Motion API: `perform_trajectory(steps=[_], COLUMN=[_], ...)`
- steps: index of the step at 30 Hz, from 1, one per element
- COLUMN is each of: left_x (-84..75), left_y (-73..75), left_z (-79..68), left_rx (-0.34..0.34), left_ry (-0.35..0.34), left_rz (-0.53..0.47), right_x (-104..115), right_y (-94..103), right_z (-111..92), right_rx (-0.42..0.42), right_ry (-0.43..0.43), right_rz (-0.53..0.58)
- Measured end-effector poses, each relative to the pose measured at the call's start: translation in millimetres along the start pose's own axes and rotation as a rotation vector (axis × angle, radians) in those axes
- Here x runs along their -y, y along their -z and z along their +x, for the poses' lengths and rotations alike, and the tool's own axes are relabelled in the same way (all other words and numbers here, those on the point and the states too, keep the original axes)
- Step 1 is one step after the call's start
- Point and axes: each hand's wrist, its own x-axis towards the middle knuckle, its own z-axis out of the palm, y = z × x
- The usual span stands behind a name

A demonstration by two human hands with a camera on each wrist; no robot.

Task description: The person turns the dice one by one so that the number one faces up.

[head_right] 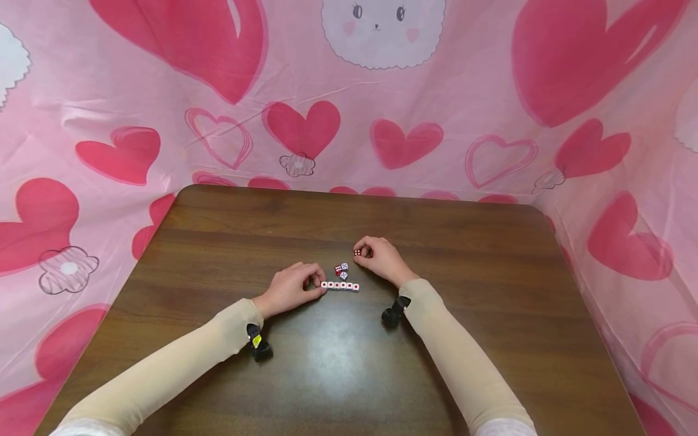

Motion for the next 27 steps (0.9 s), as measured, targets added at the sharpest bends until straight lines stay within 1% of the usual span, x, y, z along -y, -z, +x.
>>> perform_trajectory(steps=[4,12,20,27], left_x=[0.8,2.0,1.3,0.9], left_y=[-0.5,-1.5,-1.3,-1.2], left_z=[0.0,0.1,0.4,0.0], left_rx=[-0.007,-0.003,-0.006,-0.002], left_ry=[-0.003,-0.005,-0.007,-0.003], left_rz=[0.003,0.006,0.007,0.006], right_x=[-0.6,0.7,-2.8,-3.5], right_y=[0.0,-2.9,-4.0,-4.9], right_z=[0.6,-0.1,-1.0,-1.3], right_rx=[0.003,-0.025,-0.022,-0.028], right_ry=[0.017,-0.009,0.031,0.038], right_rz=[-0.012,-0.041,-0.038,-0.053])
